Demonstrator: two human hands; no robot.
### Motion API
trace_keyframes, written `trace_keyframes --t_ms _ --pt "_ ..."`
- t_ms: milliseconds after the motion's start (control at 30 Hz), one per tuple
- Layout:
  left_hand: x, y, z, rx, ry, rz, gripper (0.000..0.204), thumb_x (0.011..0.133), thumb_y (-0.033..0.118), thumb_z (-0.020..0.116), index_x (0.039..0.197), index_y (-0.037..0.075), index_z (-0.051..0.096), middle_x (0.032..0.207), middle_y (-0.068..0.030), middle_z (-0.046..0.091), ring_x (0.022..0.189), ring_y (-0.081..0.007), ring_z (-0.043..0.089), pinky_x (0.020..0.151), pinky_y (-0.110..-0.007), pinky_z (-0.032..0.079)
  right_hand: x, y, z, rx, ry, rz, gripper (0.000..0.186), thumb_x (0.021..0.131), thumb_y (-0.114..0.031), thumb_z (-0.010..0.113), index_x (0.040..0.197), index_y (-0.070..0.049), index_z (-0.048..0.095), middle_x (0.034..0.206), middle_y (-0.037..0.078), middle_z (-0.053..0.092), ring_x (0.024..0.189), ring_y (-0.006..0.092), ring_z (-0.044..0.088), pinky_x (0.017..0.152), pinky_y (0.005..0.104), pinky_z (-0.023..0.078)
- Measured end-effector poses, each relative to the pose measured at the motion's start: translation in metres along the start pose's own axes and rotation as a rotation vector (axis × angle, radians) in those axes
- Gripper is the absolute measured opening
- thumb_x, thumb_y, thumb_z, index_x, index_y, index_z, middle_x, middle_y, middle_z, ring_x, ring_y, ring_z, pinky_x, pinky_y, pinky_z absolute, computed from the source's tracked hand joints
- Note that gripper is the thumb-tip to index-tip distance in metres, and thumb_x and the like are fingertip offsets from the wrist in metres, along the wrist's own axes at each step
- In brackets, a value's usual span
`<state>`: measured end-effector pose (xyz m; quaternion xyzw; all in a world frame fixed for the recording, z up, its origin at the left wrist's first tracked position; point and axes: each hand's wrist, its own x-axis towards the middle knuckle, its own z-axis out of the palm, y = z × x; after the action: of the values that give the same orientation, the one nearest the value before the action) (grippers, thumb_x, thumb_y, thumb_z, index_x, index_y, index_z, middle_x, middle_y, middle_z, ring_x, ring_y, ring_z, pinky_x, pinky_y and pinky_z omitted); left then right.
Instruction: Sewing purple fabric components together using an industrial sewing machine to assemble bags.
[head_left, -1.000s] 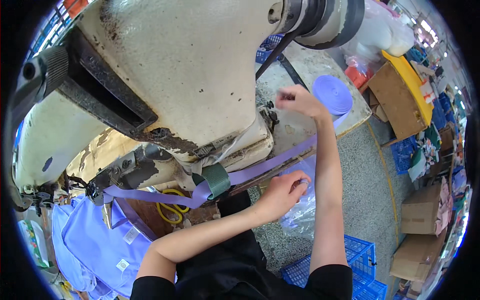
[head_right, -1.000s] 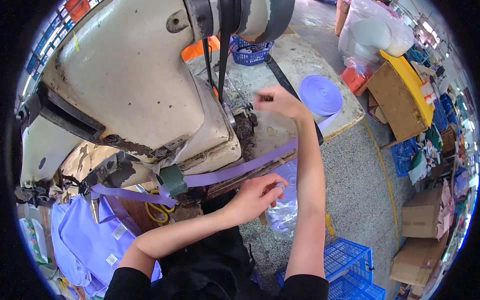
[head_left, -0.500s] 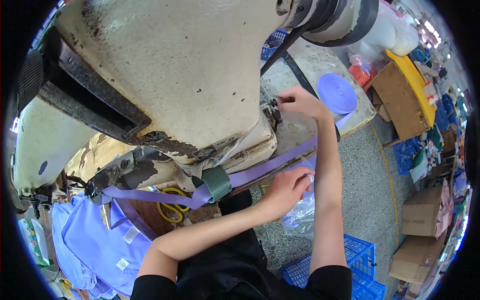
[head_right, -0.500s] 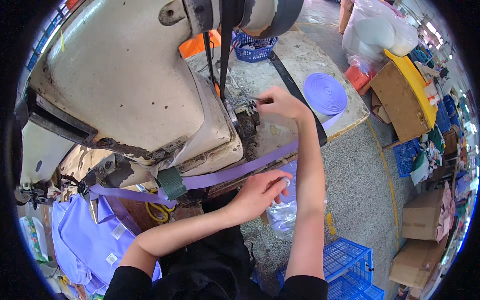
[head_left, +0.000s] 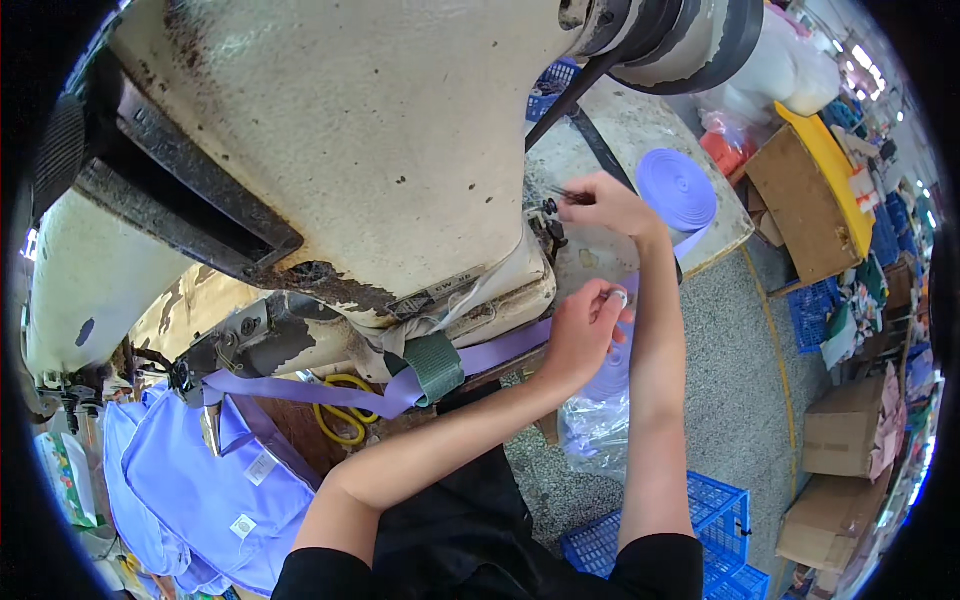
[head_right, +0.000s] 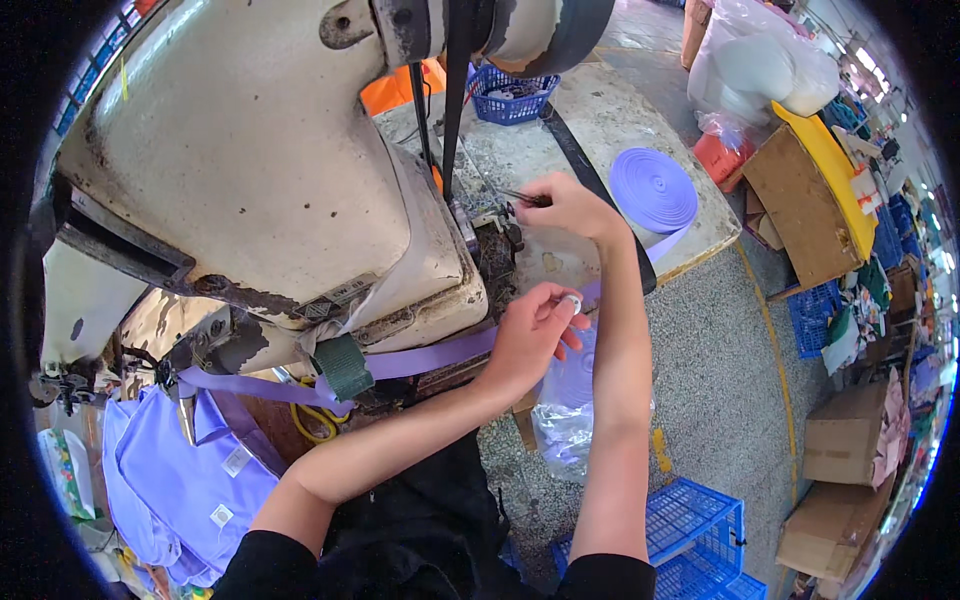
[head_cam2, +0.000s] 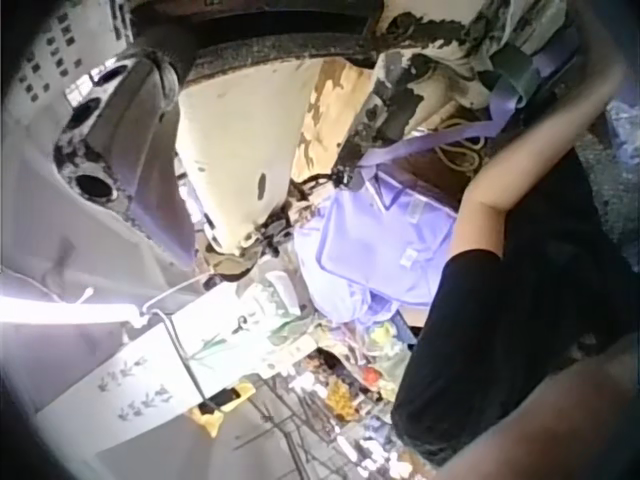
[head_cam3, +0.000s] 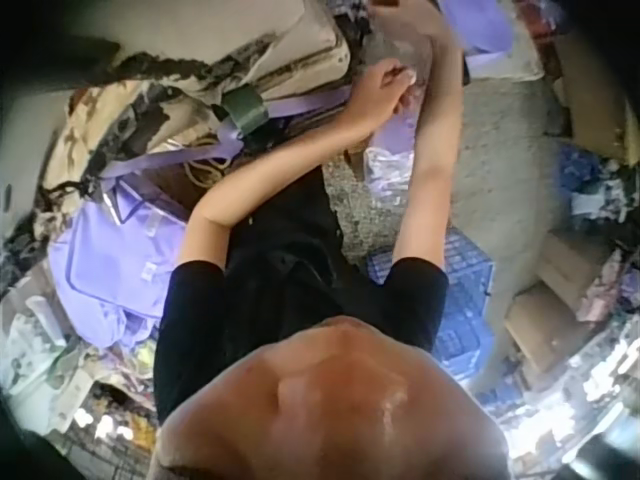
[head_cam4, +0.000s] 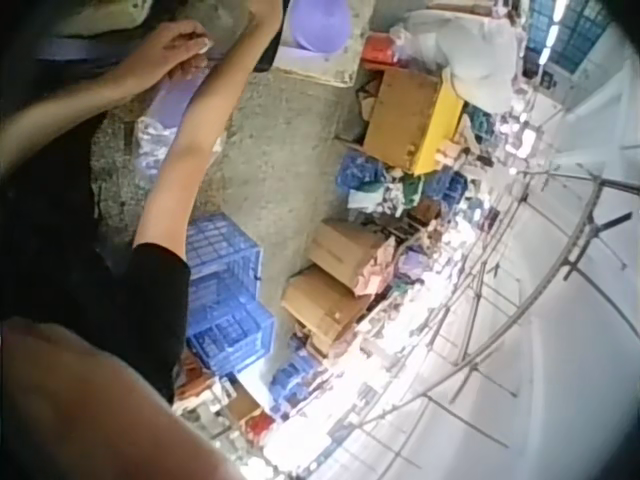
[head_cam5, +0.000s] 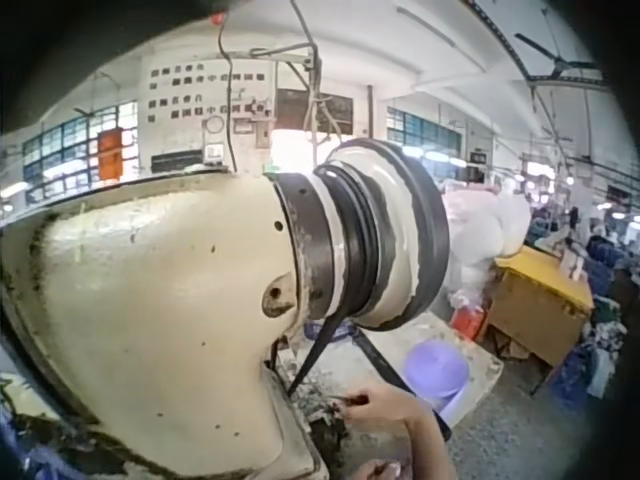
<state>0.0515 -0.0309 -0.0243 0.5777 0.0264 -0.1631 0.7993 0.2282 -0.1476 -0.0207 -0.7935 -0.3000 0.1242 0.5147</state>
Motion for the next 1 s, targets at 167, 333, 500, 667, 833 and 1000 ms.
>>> trace_keyframes --t_ms 167,333,500,667,833,1000 --pt "0.013 -0.001 -0.002 -0.058 0.057 -0.009 0.019 0.098 0.012 0.051 0.111 0.0 0.058 0.087 -0.0094 0.068 0.058 -0.0123 0.058 0.05 -0.023 0.043 0.011 0.006 0.002 -0.224 -0.063 -0.039 0.013 0.085 -0.009 0.062 0.076 0.001 0.061 0.067 -0.002 0.054 0.063 0.0105 0.041 0.062 0.0242 0.037" --pt "0.023 -0.005 -0.002 -0.107 0.135 -0.011 0.019 0.099 0.013 0.052 0.112 0.0 0.058 0.088 -0.0102 0.069 0.056 -0.0125 0.058 0.048 -0.023 0.042 0.015 0.014 0.001 -0.08 0.026 -0.07 0.013 0.085 -0.01 0.062 0.076 0.0 0.061 0.068 -0.001 0.056 0.063 0.0113 0.043 0.062 0.0249 0.039" --pt "0.023 -0.005 -0.001 -0.065 0.146 -0.041 0.018 0.098 0.012 0.053 0.111 0.0 0.058 0.084 -0.0098 0.068 0.055 -0.0128 0.057 0.048 -0.024 0.043 -0.004 0.02 0.014 -0.122 0.037 0.021 0.01 0.086 -0.01 0.063 0.083 -0.001 0.064 0.071 0.0 0.06 0.064 0.0117 0.046 0.062 0.0251 0.04" --pt "0.001 0.005 -0.004 0.281 0.043 0.183 0.016 0.097 0.01 0.053 0.107 0.0 0.059 0.08 -0.0089 0.068 0.055 -0.0126 0.058 0.049 -0.026 0.044 -0.05 0.012 0.024 -0.105 0.321 0.013 0.01 0.087 -0.007 0.064 0.096 -0.002 0.066 0.08 0.0 0.061 0.069 0.0104 0.048 0.066 0.0231 0.041" --pt "-0.006 0.008 -0.001 0.354 0.018 0.208 0.014 0.094 0.008 0.052 0.101 0.0 0.061 0.078 -0.0109 0.067 0.055 -0.0172 0.058 0.051 -0.03 0.046 -0.071 0.007 0.027 -0.275 0.368 -0.078 0.018 0.089 -0.006 0.066 0.107 -0.003 0.066 0.09 0.0 0.063 0.072 0.0096 0.048 0.069 0.0226 0.041" --pt "-0.023 -0.002 -0.001 0.732 -0.187 0.414 0.013 0.09 0.005 0.053 0.097 0.0 0.062 0.075 -0.016 0.067 0.056 -0.0269 0.061 0.053 -0.036 0.049 -0.059 0.004 0.034 -0.111 0.445 -0.072 0.022 0.088 -0.009 0.069 0.11 -0.005 0.066 0.089 0.002 0.065 0.073 0.0112 0.053 0.067 0.0247 0.043"
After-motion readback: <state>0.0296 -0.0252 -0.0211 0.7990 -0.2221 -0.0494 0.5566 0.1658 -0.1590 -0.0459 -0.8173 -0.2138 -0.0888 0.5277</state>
